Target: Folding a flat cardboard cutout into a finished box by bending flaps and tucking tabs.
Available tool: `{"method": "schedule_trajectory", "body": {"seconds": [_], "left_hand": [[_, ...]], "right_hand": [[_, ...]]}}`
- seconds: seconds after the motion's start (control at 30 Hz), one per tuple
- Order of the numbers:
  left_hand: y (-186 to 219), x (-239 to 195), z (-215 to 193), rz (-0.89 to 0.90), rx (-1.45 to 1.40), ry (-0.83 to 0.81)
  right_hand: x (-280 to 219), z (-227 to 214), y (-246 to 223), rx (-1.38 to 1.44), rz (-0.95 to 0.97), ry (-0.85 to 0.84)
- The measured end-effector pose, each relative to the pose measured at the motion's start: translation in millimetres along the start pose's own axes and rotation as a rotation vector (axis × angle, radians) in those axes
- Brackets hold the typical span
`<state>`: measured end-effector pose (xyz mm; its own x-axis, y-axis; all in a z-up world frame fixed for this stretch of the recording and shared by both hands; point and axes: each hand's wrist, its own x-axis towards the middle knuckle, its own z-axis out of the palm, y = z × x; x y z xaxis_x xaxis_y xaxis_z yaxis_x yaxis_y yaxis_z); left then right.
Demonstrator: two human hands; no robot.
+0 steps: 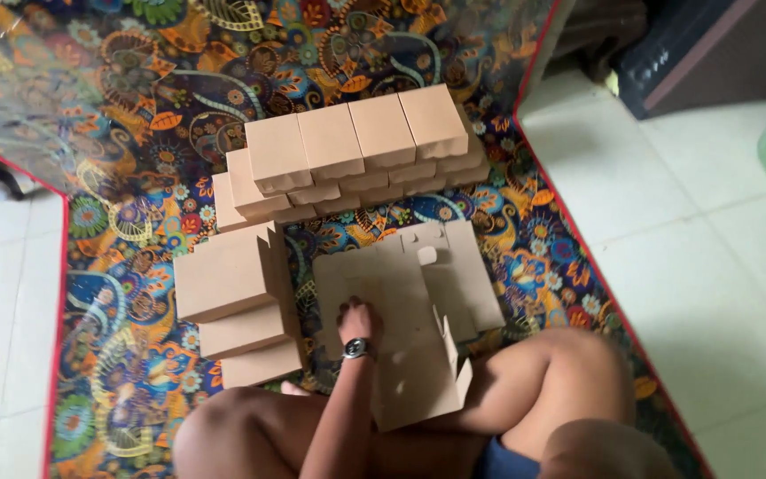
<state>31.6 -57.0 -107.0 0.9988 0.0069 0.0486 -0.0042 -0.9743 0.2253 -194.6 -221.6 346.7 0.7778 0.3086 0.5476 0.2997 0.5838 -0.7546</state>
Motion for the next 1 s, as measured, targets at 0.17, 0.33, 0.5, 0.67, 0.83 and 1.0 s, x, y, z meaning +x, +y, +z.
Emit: {"method": "schedule_trajectory", "body": {"seconds": [0.17, 0.33, 0.5, 0.67, 0.83, 1.0], "left_hand": [[11, -7, -54, -0.137, -0.155, -0.035], [5, 14, -90, -0.470, -0.527, -0.227], [-4, 17, -54, -0.489, -0.659, -0.065], [-10, 31, -42, -0.411, -0.521, 0.037], [-3, 34, -50, -0.223, -0.443, 0.073], [13, 39, -80, -0.005, -0.441, 0.010]], "right_hand": [[19, -67, 31, -0.109, -0.133, -0.053], [73, -180, 126, -0.871, -0.210, 0.214], [14, -299, 239, -1.238, 0.659, 0.563], [-27, -352, 332, -1.139, 1.149, 0.591], [-16, -330, 341, -0.984, 1.043, 0.711], [19, -287, 313, -1.223, 1.015, 0.446]]}}
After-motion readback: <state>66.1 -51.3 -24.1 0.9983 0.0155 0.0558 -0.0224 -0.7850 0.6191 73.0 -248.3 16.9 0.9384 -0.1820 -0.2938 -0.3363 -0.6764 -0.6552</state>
